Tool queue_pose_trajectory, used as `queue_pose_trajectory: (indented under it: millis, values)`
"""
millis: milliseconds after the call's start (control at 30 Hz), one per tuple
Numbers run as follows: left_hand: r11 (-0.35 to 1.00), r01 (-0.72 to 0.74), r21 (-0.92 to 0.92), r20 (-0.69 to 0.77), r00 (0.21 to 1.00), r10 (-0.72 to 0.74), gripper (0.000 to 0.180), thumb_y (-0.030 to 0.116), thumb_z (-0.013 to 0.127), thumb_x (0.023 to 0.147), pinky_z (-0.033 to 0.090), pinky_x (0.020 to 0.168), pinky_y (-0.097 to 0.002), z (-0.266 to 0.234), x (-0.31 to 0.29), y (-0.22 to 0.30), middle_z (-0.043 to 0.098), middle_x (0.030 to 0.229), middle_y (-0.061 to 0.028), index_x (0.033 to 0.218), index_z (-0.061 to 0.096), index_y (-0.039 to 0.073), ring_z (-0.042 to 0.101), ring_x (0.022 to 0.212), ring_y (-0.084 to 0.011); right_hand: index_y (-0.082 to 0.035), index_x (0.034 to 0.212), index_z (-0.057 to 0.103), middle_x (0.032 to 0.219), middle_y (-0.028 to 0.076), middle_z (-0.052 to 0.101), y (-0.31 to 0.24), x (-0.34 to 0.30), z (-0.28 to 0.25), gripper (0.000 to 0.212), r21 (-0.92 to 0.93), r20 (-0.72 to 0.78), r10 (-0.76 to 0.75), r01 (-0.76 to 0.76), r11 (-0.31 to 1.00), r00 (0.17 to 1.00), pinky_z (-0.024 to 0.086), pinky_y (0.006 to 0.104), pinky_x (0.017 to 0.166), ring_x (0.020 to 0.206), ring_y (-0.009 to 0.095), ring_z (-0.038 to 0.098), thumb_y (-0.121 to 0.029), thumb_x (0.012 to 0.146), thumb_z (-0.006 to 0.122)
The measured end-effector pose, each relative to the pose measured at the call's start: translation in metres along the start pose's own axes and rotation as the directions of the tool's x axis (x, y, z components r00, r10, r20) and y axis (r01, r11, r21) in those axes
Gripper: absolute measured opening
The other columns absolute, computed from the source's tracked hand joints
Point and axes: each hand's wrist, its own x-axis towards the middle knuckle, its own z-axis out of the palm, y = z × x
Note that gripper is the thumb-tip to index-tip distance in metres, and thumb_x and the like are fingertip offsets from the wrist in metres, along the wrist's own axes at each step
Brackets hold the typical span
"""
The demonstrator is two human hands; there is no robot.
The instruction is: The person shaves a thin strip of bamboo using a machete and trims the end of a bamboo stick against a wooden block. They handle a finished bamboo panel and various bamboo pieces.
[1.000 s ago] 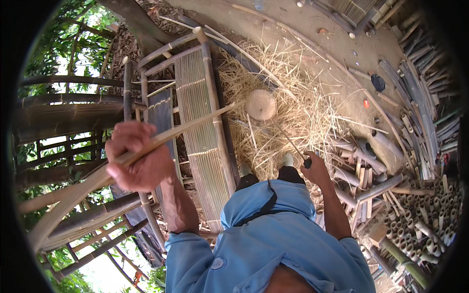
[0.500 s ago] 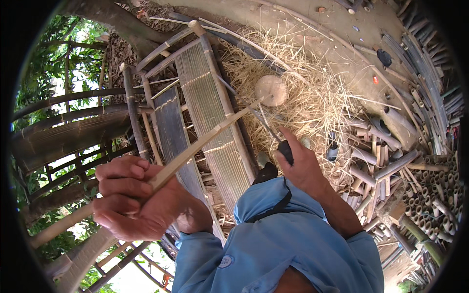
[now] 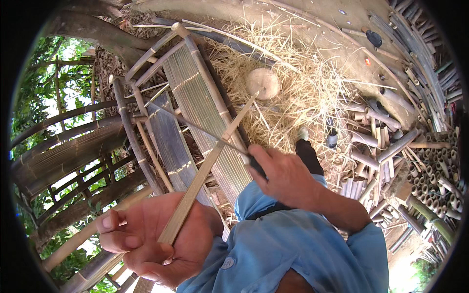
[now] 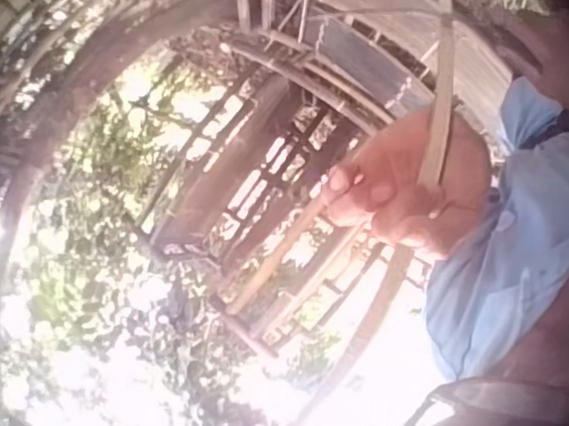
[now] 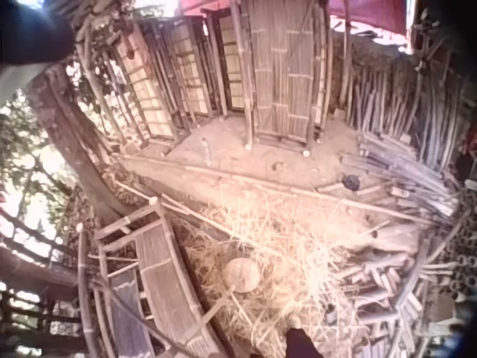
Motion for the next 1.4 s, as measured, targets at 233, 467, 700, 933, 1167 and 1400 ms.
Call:
queue_pose_trajectory:
  millis: [233, 467, 700, 933, 1167, 1400]
  values:
    - [0.994, 0.043, 0.096, -0.127, 0.991, -0.031, 0.033, 0.021, 0.054, 0.085, 0.042, 0.084, -0.0426, 0.014, -0.005, 0.003, 0.038, 0.06, 0.0011, 0.057, 0.038, 0.016, 0.053, 0.087, -0.0234, -0.006, 0.109, 0.054, 0.07, 0.015, 0.059, 0.029, -0.002, 0.015, 0.021, -0.194, 0.123, 0.156, -0.13, 0.972, 0.98, 0.052, 0.0421, 0.043, 0.059, 0.031, 0.066, -0.022, 0.096, 0.062]
    - [1.0, 0.02, 0.011, -0.061, 0.998, -0.02, 0.042, 0.03, 0.052, 0.093, 0.041, 0.08, -0.0441, 0.022, -0.011, -0.014, 0.035, 0.06, -0.0024, 0.058, 0.035, 0.015, 0.051, 0.075, -0.0266, -0.005, 0.108, 0.057, 0.075, 0.016, 0.063, 0.044, -0.008, 0.019, 0.027, 0.034, -0.142, -0.143, 0.149, 0.988, 0.98, 0.055, 0.0385, 0.049, 0.062, 0.03, 0.068, -0.021, 0.09, 0.069]
    - [0.884, 0.456, -0.102, 0.292, 0.863, -0.411, 0.057, 0.061, 0.036, 0.101, 0.036, 0.055, -0.0354, 0.0, -0.079, -0.044, 0.035, 0.058, -0.0012, 0.072, 0.041, 0.013, 0.037, 0.048, -0.0147, 0.003, 0.11, 0.05, 0.083, 0.025, 0.068, 0.246, -0.014, 0.112, 0.037, 0.01, -0.003, 0.44, -0.44, 0.898, 0.898, 0.054, 0.0505, 0.063, 0.072, 0.045, 0.067, -0.023, 0.09, 0.068]
    - [0.825, 0.516, -0.229, 0.267, 0.848, -0.457, 0.051, 0.055, 0.039, 0.105, 0.022, 0.037, -0.0236, 0.048, -0.1, -0.067, 0.03, 0.055, 0.0072, 0.071, 0.042, 0.016, 0.028, 0.04, -0.0041, 0.005, 0.105, 0.049, 0.073, 0.026, 0.065, 0.373, -0.022, 0.148, 0.035, 0.073, 0.12, 0.498, -0.508, 0.858, 0.859, 0.053, 0.0517, 0.061, 0.068, 0.046, 0.066, -0.022, 0.091, 0.068]
    - [0.752, 0.65, -0.113, 0.326, 0.739, -0.589, 0.048, 0.054, 0.049, 0.096, 0.029, 0.049, -0.0318, 0.029, -0.188, -0.101, 0.033, 0.059, -0.0013, 0.072, 0.043, 0.013, 0.032, 0.048, -0.0132, 0.003, 0.101, 0.049, 0.072, 0.017, 0.064, 0.415, 0.021, 0.197, 0.028, 0.075, 0.126, 0.356, -0.367, 0.927, 0.926, 0.051, 0.0363, 0.043, 0.058, 0.023, 0.065, -0.018, 0.094, 0.065]
    - [0.885, 0.462, -0.061, 0.342, 0.842, -0.417, 0.052, 0.056, 0.028, 0.107, 0.028, 0.04, -0.0238, 0.063, -0.212, -0.116, 0.031, 0.055, 0.007, 0.077, 0.042, 0.016, 0.031, 0.038, -0.0048, -0.004, 0.095, 0.047, 0.068, 0.008, 0.054, 0.42, 0.049, 0.213, 0.021, 0.281, 0.166, 0.148, -0.191, 0.941, 0.975, 0.042, 0.03, 0.034, 0.045, 0.014, 0.05, -0.022, 0.101, 0.057]
